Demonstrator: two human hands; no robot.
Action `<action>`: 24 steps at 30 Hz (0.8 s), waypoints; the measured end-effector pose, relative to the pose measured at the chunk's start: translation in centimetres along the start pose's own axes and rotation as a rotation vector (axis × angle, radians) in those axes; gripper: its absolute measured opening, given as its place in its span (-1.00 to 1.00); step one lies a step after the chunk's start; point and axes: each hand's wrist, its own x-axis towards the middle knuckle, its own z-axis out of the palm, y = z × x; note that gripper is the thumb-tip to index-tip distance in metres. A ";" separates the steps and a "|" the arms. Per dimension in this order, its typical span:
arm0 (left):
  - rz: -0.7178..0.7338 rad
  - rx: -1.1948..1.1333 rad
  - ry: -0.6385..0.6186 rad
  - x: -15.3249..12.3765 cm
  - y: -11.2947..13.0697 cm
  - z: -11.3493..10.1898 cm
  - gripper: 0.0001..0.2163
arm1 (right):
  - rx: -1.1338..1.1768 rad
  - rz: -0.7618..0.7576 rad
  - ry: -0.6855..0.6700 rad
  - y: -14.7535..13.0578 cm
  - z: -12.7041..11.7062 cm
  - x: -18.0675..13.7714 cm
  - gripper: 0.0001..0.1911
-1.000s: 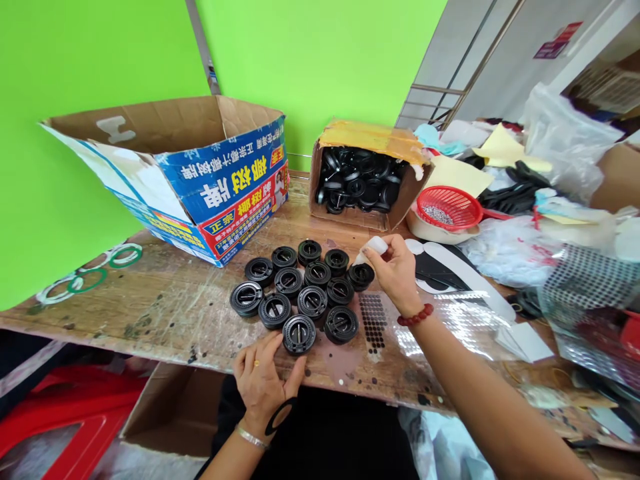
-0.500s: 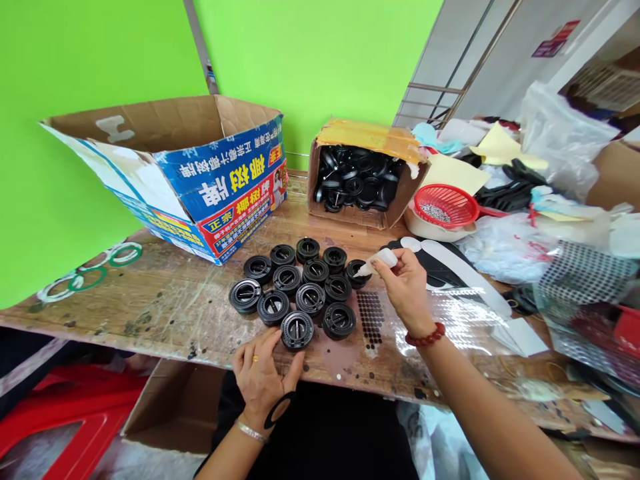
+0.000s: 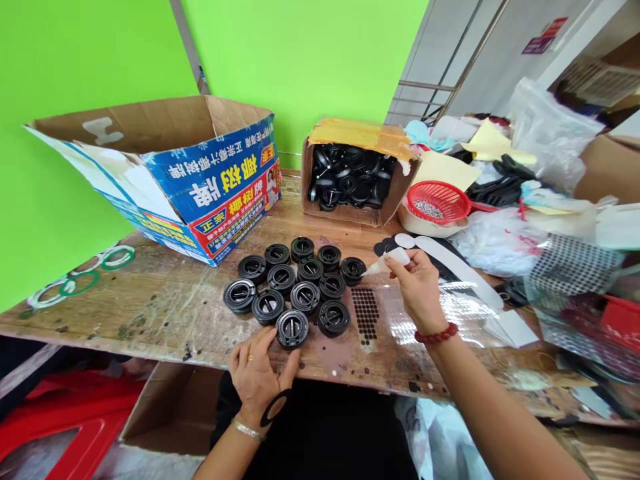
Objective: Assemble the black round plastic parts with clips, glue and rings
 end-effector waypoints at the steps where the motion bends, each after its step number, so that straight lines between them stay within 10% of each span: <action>1: -0.001 0.001 -0.002 0.0 0.0 0.0 -0.62 | -0.014 -0.014 -0.004 0.1 0.0 0.0 -0.67; 24: 0.012 0.022 -0.046 0.4 0.3 -0.4 -0.59 | 0.088 0.054 -0.037 0.0 5.3 -1.4 -0.64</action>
